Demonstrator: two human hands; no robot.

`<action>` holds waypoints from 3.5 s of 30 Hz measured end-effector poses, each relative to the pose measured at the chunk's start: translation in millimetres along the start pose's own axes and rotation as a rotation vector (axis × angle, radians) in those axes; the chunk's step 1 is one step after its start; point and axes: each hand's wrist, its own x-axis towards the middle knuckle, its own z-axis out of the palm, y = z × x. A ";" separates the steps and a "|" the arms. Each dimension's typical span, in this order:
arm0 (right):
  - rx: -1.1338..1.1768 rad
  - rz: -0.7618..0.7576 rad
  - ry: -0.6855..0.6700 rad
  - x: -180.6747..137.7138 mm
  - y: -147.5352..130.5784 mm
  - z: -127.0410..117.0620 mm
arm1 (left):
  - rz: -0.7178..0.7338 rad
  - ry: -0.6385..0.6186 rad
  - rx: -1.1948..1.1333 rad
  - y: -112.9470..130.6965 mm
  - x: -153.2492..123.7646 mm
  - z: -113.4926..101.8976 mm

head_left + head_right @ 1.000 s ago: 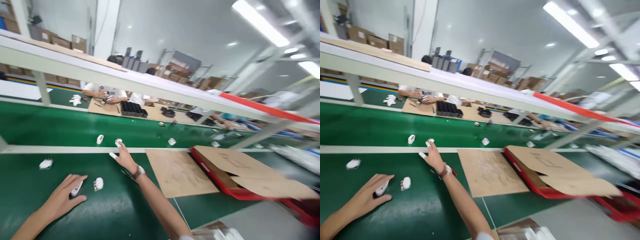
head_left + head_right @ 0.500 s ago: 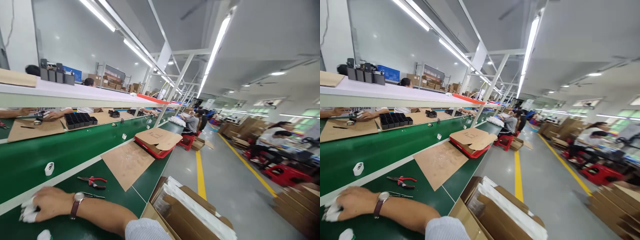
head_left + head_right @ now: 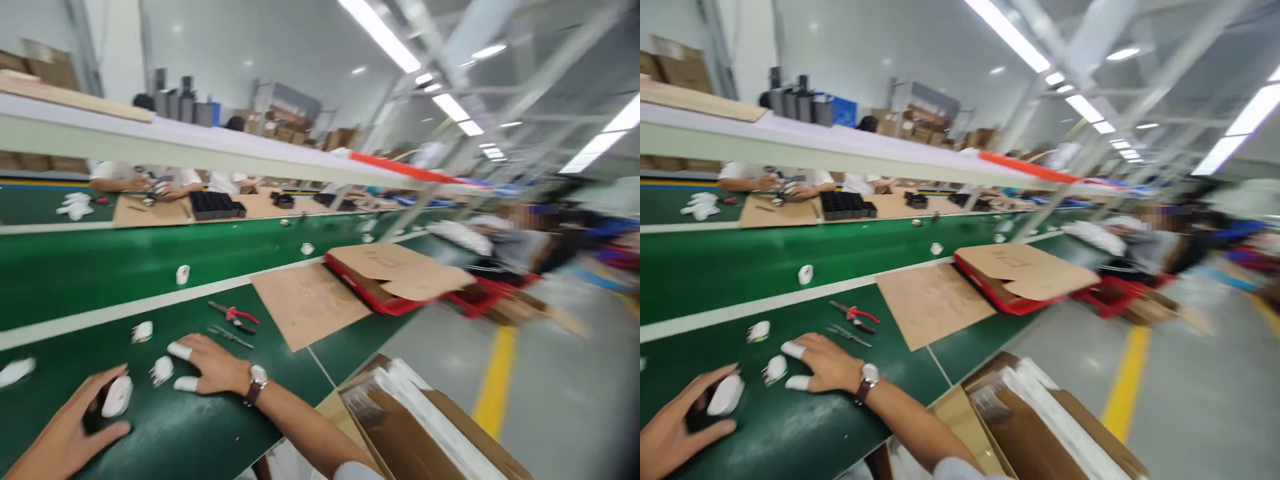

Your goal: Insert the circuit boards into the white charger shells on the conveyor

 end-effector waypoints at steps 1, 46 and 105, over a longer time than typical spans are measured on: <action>0.042 0.010 0.025 0.4 0.6 2.9 | -0.040 -0.047 -0.010 -0.4 -7.5 -5.4; 0.116 -0.052 0.189 30.8 -71.9 27.2 | 0.104 -0.060 -0.299 22.7 -11.8 5.2; 0.289 0.042 0.187 37.9 -64.0 23.3 | -0.028 -0.030 -0.345 8.1 -14.0 10.6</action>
